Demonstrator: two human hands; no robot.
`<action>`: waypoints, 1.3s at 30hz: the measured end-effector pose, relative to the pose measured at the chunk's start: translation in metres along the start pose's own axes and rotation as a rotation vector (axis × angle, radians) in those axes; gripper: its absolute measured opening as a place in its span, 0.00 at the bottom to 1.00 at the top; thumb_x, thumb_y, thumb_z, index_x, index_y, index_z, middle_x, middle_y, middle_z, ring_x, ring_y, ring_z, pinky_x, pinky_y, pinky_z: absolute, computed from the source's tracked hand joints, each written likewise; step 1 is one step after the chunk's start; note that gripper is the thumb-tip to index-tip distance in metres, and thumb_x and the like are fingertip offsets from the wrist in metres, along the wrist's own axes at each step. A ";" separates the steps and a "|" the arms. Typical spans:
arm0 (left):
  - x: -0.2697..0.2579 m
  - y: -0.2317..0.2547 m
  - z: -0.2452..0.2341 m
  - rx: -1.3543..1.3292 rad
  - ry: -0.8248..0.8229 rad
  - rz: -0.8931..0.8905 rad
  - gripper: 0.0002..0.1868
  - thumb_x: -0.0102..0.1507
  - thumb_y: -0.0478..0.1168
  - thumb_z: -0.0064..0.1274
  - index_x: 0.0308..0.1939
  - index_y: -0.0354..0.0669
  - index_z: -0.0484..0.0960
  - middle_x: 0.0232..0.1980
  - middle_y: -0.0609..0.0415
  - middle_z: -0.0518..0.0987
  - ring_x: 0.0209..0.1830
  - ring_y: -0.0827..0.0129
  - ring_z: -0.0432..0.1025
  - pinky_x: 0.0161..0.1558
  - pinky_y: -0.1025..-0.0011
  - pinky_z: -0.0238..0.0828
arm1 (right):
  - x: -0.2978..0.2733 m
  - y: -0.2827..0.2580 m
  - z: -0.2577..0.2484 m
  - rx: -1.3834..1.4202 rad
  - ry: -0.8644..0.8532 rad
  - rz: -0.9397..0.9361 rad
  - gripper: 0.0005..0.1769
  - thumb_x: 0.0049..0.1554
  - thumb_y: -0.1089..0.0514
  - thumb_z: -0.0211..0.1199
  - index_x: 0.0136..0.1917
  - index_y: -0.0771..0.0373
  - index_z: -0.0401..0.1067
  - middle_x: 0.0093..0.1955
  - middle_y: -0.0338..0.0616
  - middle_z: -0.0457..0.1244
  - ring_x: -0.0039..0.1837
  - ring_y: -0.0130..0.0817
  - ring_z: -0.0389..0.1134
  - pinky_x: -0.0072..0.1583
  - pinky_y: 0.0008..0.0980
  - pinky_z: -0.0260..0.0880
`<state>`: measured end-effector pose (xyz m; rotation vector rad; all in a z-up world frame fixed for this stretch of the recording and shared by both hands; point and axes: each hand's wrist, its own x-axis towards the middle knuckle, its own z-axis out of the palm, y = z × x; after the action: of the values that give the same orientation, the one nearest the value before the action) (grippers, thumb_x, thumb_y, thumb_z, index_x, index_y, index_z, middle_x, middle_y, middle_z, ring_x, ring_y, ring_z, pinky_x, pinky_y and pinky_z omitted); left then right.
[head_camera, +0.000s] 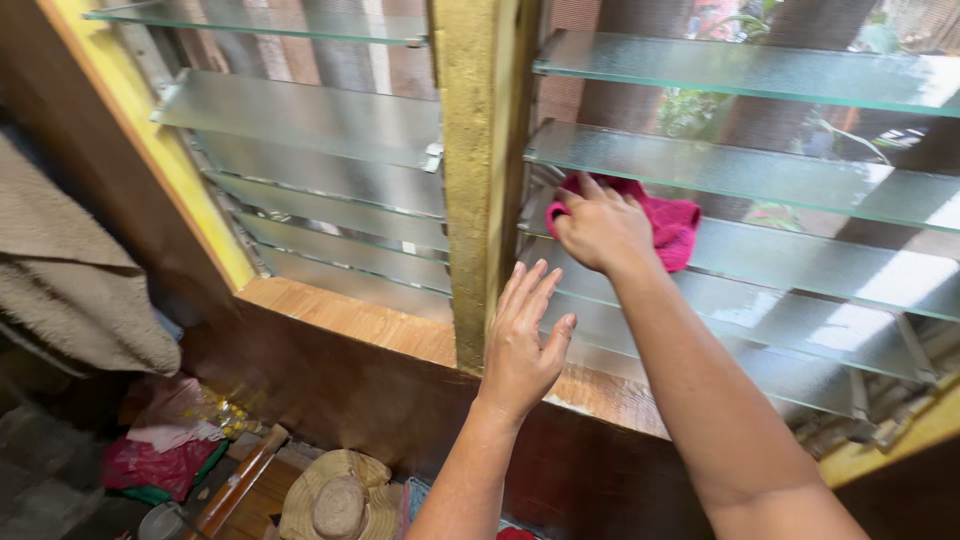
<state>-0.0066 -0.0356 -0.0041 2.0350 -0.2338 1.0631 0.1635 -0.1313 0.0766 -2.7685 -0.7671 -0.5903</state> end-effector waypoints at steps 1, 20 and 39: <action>0.001 0.004 0.006 -0.013 -0.013 0.005 0.28 0.63 0.40 0.58 0.67 0.40 0.76 0.74 0.43 0.71 0.79 0.44 0.58 0.74 0.53 0.55 | -0.002 0.001 0.001 0.008 0.030 -0.023 0.29 0.57 0.44 0.50 0.71 0.46 0.69 0.80 0.50 0.51 0.77 0.47 0.56 0.73 0.56 0.53; 0.008 0.019 0.017 -0.021 -0.043 0.056 0.28 0.63 0.40 0.59 0.68 0.41 0.76 0.74 0.44 0.71 0.79 0.45 0.59 0.74 0.53 0.55 | -0.086 0.092 -0.036 -0.139 0.164 0.122 0.27 0.59 0.44 0.51 0.70 0.46 0.71 0.78 0.47 0.58 0.76 0.45 0.59 0.74 0.50 0.58; 0.003 0.038 0.056 -0.068 -0.084 0.111 0.32 0.64 0.39 0.57 0.73 0.40 0.69 0.77 0.42 0.67 0.81 0.45 0.57 0.75 0.53 0.54 | -0.074 0.089 -0.033 -0.041 0.158 -0.001 0.27 0.56 0.46 0.54 0.68 0.47 0.73 0.76 0.48 0.59 0.73 0.47 0.61 0.69 0.54 0.59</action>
<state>0.0105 -0.1007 0.0028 2.0266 -0.4250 1.0232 0.1420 -0.2492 0.0666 -2.7167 -0.7297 -0.8228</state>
